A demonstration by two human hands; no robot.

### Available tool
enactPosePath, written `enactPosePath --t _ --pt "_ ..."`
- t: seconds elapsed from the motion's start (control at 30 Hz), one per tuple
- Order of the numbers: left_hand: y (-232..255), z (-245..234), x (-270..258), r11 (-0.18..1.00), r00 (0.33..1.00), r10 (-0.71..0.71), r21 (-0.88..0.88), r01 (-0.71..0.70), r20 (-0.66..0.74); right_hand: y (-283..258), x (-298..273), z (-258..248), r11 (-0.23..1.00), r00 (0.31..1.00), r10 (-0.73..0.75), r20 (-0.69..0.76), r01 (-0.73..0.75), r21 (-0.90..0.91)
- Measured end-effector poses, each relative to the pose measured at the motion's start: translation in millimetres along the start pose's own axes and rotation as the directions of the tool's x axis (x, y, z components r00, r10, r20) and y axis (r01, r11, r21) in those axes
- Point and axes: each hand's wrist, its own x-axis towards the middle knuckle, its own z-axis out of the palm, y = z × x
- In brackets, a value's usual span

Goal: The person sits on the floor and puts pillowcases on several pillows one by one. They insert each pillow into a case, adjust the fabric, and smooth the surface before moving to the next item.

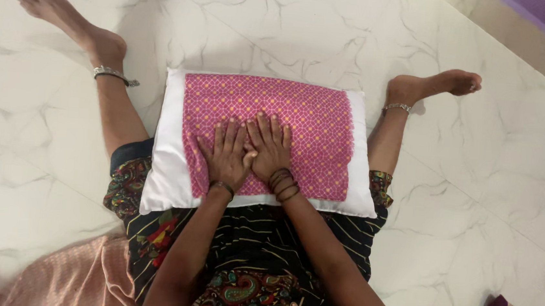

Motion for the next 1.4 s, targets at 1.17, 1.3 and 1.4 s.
enactPosePath --t 1.17,1.3,1.4 --pt "-175.5 -9.1 32.3 -0.223 0.916 -0.332 -0.962 0.157 0.227 225.7 -55.2 -29.3 0.737 0.761 0.637 -0.12 -0.556 0.384" --pt "-144.9 21.5 -14.6 -0.389 0.893 -0.449 -0.909 -0.149 0.045 233.2 -60.3 -25.9 0.802 0.566 0.592 -0.574 -0.484 0.35" --pt "-106.2 40.3 -62.0 0.139 0.684 -0.694 -0.891 0.433 0.225 212.3 -98.5 -18.6 0.861 0.721 0.49 -0.49 -0.311 0.402"
